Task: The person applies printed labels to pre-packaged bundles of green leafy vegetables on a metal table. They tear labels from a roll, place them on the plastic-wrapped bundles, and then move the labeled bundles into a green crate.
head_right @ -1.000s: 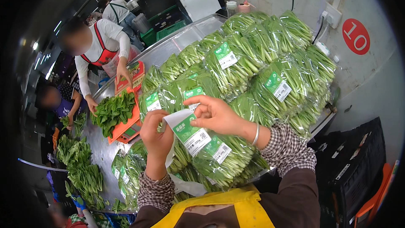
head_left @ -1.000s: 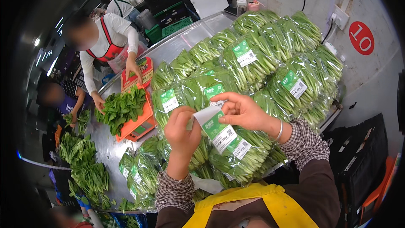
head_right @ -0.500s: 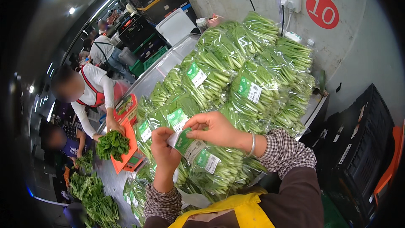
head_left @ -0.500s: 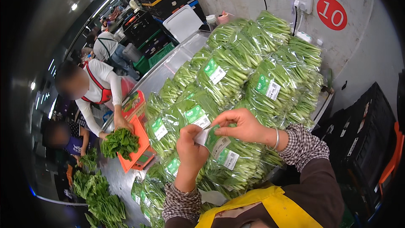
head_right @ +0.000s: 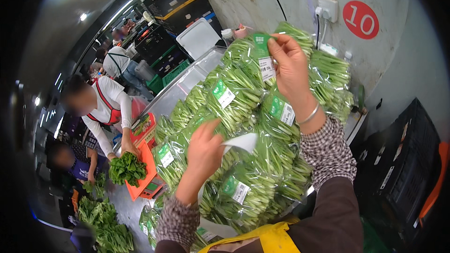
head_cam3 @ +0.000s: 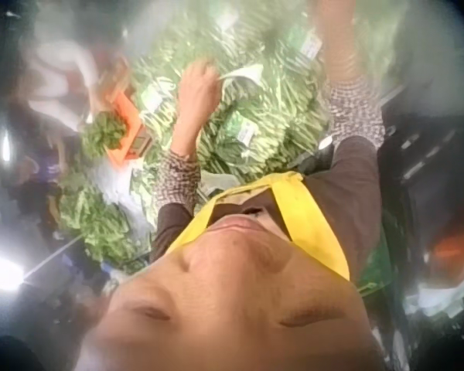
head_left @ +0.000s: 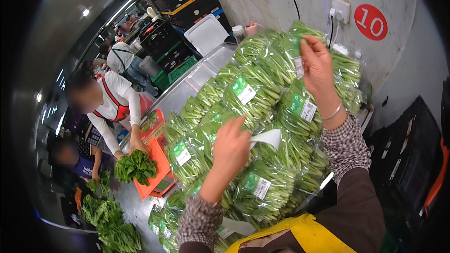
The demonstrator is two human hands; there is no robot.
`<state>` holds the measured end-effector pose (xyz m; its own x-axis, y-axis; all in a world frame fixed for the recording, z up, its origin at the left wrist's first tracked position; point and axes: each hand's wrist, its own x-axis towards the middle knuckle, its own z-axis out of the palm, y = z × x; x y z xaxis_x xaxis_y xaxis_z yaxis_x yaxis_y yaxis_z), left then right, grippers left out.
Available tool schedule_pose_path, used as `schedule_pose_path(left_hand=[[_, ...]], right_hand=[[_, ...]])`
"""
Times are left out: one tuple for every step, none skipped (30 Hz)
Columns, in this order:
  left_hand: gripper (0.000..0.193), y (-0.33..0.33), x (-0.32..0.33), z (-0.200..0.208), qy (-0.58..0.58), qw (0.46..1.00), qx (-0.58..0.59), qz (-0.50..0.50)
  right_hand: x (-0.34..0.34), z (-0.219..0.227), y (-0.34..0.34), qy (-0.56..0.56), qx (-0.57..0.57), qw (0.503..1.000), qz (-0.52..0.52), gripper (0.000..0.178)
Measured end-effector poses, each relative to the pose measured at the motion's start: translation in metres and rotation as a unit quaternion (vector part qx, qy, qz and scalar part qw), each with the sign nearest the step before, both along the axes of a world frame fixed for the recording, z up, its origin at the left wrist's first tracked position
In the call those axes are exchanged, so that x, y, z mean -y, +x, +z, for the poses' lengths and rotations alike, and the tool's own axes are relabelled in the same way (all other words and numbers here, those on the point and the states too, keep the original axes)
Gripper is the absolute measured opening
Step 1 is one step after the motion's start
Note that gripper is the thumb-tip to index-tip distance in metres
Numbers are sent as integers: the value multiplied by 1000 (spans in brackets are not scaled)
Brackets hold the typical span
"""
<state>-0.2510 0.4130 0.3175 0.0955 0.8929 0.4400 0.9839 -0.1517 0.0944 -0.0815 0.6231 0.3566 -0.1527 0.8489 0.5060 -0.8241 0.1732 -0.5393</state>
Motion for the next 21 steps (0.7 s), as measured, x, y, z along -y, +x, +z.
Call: schedule_pose_path(left_hand=[[8, 7, -23, 11, 15, 999, -32, -39], [11, 9, -46, 12, 8, 995, -66, -72], [9, 10, -71, 14, 0, 990, -105, -100], [8, 7, -96, 9, -14, 986, -127, -110], [8, 1, -119, -1, -30, 982, -147, -119], [8, 1, -132, -2, -49, 976, -167, -128], [9, -1, -138, -4, -80, 976, -168, -109], [10, -3, -138, -2, -118, 974, -173, -92], [11, -5, -137, -1, -155, 969, -177, -75], [11, -7, -132, 1, -122, 977, -156, -77], [11, -11, -121, 0, -97, 982, -140, -77], [11, -15, -107, 1, -75, 986, -125, -77], [10, -20, -96, 2, -77, 988, -109, -77], [9, -22, -89, 2, -73, 989, -105, -76], [8, -24, -83, 2, -68, 990, -101, -75], [7, -24, -79, 1, -63, 991, -96, -75], [5, -26, -71, 1, -71, 991, -92, -67], [5, -25, -70, 1, -69, 991, -95, -66], [6, -23, -70, 0, -66, 991, -97, -65], [7, -23, -68, 0, -64, 991, -101, -61], [7, -23, -66, 0, -63, 991, -102, -59]], right_hand=[[-11, -3, -12, -4, 30, 999, -16, 13], [-20, -7, -24, -7, 59, 998, -32, 14], [-29, -13, -33, -15, 85, 996, -22, 16], [-38, -13, -34, -16, 106, 994, -23, 16], [-45, -15, -35, -20, 128, 991, -24, 17], [-53, -19, -35, -26, 151, 988, -26, 17], [-60, -23, -34, -26, 182, 983, -28, 17], [-64, -29, -34, -24, 211, 977, -31, 18], [-68, -33, -34, -8, 242, 969, -45, 18], [-73, -35, -33, 7, 273, 960, -61, 19], [-76, -39, -34, 26, 312, 947, -76, 21], [-77, -42, -36, 43, 350, 932, -89, 23], [-78, -46, -38, 60, 387, 915, -102, 25], [-81, -50, -42, 114, 427, 885, -149, 27], [-84, -54, -48, 166, 464, 848, -196, 29], [-85, -58, -53, 218, 499, 804, -241, 31], [-77, -56, -63, 251, 507, 791, -234, 34], [-79, -63, -68, 279, 531, 768, -225, 37], [-80, -73, -73, 318, 563, 724, -241, 40], [-76, -73, -78, 356, 591, 678, -254, 43], [-75, -71, -81, 352, 723, 542, -244, 59]])
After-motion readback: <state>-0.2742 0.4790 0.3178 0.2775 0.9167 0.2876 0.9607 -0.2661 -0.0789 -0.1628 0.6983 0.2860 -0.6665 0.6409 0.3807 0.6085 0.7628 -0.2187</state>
